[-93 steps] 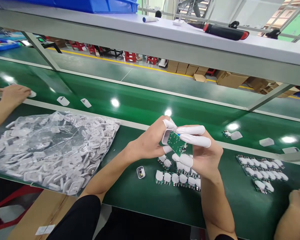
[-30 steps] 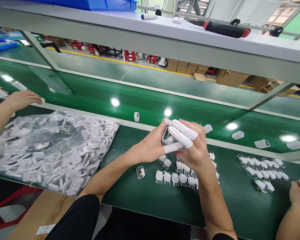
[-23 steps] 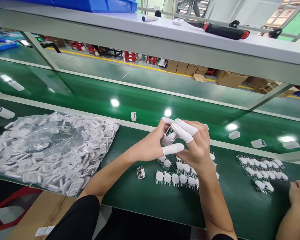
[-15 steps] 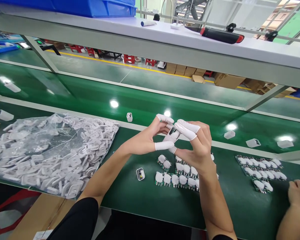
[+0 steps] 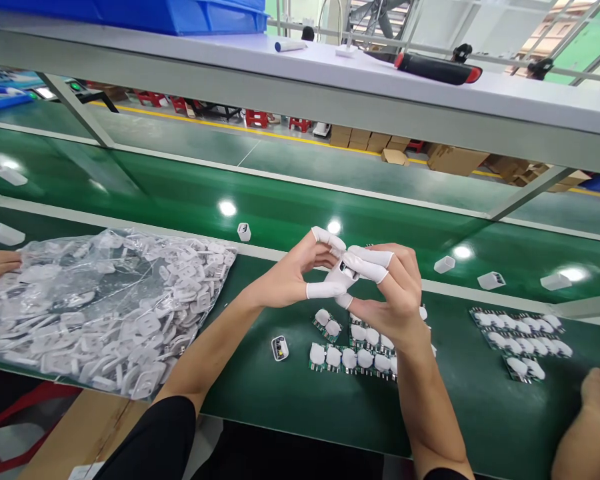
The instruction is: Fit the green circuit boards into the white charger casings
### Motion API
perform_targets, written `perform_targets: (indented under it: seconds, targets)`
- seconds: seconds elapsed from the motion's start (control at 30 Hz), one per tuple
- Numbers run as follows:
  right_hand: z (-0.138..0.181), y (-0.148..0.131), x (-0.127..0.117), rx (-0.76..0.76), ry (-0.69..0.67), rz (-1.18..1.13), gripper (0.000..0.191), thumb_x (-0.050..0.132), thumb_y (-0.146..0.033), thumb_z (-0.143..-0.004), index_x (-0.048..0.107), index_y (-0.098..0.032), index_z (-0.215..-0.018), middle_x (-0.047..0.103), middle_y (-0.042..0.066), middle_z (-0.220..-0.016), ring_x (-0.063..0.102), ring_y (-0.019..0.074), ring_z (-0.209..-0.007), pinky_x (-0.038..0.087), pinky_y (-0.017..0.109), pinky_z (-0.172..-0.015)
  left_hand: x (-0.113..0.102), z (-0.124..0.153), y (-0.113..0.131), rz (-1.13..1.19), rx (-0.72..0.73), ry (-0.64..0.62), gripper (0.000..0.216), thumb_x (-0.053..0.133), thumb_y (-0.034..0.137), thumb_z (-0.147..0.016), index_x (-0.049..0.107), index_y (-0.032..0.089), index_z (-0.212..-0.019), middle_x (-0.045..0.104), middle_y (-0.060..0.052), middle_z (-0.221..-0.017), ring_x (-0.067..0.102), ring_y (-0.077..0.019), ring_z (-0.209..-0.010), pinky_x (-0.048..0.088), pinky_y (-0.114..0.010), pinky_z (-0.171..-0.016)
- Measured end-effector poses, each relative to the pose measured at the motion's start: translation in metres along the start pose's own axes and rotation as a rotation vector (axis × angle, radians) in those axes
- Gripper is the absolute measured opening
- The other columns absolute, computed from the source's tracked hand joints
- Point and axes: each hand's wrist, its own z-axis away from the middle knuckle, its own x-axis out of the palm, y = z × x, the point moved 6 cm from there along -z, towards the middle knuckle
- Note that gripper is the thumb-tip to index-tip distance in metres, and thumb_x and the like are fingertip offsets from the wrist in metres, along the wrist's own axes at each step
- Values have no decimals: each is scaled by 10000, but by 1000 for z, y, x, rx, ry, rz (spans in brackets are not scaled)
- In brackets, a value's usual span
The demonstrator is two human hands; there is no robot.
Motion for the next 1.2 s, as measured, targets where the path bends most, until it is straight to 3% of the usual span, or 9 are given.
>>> perform_targets:
  seconds: [0.1,0.2,0.4,0.63,0.8,1.03,1.2]
  targets:
    - [2,0,0,-5,18,-22,660,941,-166,-874,668,-239,-1470,833,148,-1264,777,330,-1103,665,528,-917,-3,0,0,15,29,54,621,1001,206,-853,604,311,-1320,767,-45,-1291,766,-187,-1148,613,-336,-1051]
    - [6,-1,-1,-45,75,-50,720,950,-137,-865,655,-261,-1510,812,145,-1305,781,318,-1133,693,512,-915,-5,0,2,11,52,82,618,1014,187,-831,615,302,-1287,754,-26,-1219,764,-169,-1081,623,-317,-1016]
    - [6,-3,-1,-31,65,-39,691,950,-149,-870,666,-325,-1475,840,76,-1237,801,294,-1093,704,494,-930,-3,2,7,-32,93,113,617,1023,159,-805,624,288,-1259,764,-20,-1175,760,-158,-1039,627,-303,-1005]
    - [0,-10,-3,-44,27,-110,549,940,-84,-855,721,-247,-1331,831,83,-1115,781,278,-1026,679,481,-916,0,10,8,-155,80,148,459,959,231,-898,678,290,-1257,727,-27,-1177,745,-164,-1076,626,-319,-1043]
    - [-1,-10,-4,-18,52,-126,569,914,-129,-894,668,-296,-1379,844,58,-1149,800,269,-1010,696,492,-878,0,10,14,-198,189,180,484,991,267,-855,725,283,-1259,737,-30,-1157,756,-176,-1029,659,-332,-1007]
    - [1,-12,-4,-18,70,-99,454,911,-154,-921,682,-292,-1288,832,62,-1159,802,254,-1000,725,486,-865,1,9,23,-144,266,196,569,1049,182,-770,747,301,-1237,738,-8,-1152,750,-150,-1018,659,-276,-971]
    - [5,-11,2,-32,30,-67,469,864,-87,-922,693,-308,-1299,829,59,-1186,800,256,-1035,732,479,-851,0,10,22,-217,262,177,487,992,214,-855,732,300,-1258,738,-20,-1139,745,-179,-1046,659,-330,-1006]
